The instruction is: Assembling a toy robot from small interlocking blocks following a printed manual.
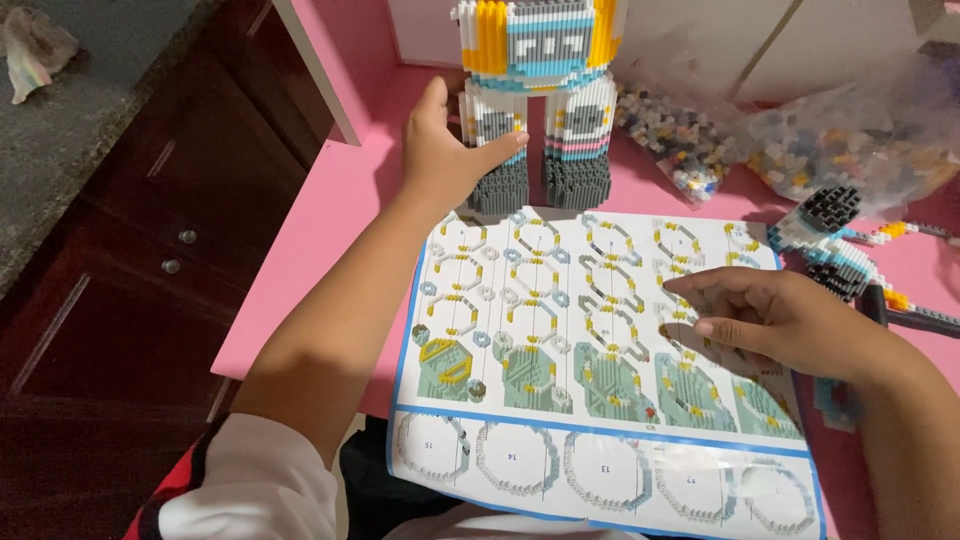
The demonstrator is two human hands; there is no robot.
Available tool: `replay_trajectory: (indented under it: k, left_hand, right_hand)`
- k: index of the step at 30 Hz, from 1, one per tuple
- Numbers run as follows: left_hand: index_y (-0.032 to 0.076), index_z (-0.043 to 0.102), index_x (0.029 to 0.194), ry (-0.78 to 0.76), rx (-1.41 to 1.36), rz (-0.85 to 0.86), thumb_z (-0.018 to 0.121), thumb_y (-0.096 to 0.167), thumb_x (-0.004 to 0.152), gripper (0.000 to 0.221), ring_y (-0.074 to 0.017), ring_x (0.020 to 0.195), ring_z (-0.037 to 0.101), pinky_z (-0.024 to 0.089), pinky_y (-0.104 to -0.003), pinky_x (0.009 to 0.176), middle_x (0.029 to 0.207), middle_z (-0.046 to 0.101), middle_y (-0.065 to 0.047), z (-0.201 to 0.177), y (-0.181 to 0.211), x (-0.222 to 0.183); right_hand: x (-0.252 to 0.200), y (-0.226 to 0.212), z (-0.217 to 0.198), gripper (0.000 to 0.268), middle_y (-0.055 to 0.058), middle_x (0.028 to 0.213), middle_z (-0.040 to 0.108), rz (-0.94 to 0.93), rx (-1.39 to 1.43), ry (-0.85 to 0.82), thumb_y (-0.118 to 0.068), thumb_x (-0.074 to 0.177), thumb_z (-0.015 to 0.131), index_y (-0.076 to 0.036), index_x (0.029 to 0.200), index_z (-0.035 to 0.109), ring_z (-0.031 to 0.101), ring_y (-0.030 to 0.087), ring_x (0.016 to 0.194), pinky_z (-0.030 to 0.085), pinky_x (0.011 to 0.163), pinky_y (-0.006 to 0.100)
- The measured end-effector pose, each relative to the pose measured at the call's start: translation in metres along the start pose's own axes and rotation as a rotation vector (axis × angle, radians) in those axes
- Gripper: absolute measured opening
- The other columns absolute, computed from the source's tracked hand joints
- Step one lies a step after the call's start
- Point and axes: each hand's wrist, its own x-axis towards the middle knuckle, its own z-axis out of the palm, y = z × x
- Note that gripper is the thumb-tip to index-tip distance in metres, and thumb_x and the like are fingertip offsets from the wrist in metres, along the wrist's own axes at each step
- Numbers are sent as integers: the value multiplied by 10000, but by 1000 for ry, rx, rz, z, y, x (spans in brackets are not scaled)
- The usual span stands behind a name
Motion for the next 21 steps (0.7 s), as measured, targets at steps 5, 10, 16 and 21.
replay_trajectory:
  k: [5, 10, 16, 21]
  left_hand:
    - [103, 509, 1101, 87, 26, 155, 965, 511, 718, 722, -242, 1054, 553, 475, -400, 820, 1121, 621, -85, -3, 11, -7]
    - [173, 520, 1228, 126, 224, 232, 1010, 568, 673, 839, -292, 970, 667, 560, -443, 664, 1090, 718, -113, -4, 24, -20]
    - [153, 460, 1468, 191, 319, 573, 991, 560, 772, 965, -281, 1118, 750, 701, -485, 831, 1324, 716, -75, 13, 24, -30]
    - [177, 490, 1436, 240, 313, 597, 1005, 557, 779, 918, -325, 1133, 728, 635, -533, 832, 1271, 708, -52, 14, 41, -44]
  right_hand:
    - [0, 1, -1, 479, 87, 524, 454, 12, -29, 20, -69, 955, 688, -101, 1428, 755, 412, 186, 410, 394, 420, 348]
    - [1, 1, -2, 463, 87, 534, 493, 9, -44, 12, -81, 955, 695, -104, 1412, 758, 444, 181, 428, 399, 409, 340]
    - [2, 5, -3, 470, 105, 540, 482, 11, 40, -20, -39, 962, 668, -71, 1427, 731, 423, 200, 410, 401, 382, 353]
    - [3, 3, -3, 483, 105, 560, 500, 59, -27, 13, -68, 962, 676, -99, 1438, 751, 464, 203, 410, 423, 404, 362]
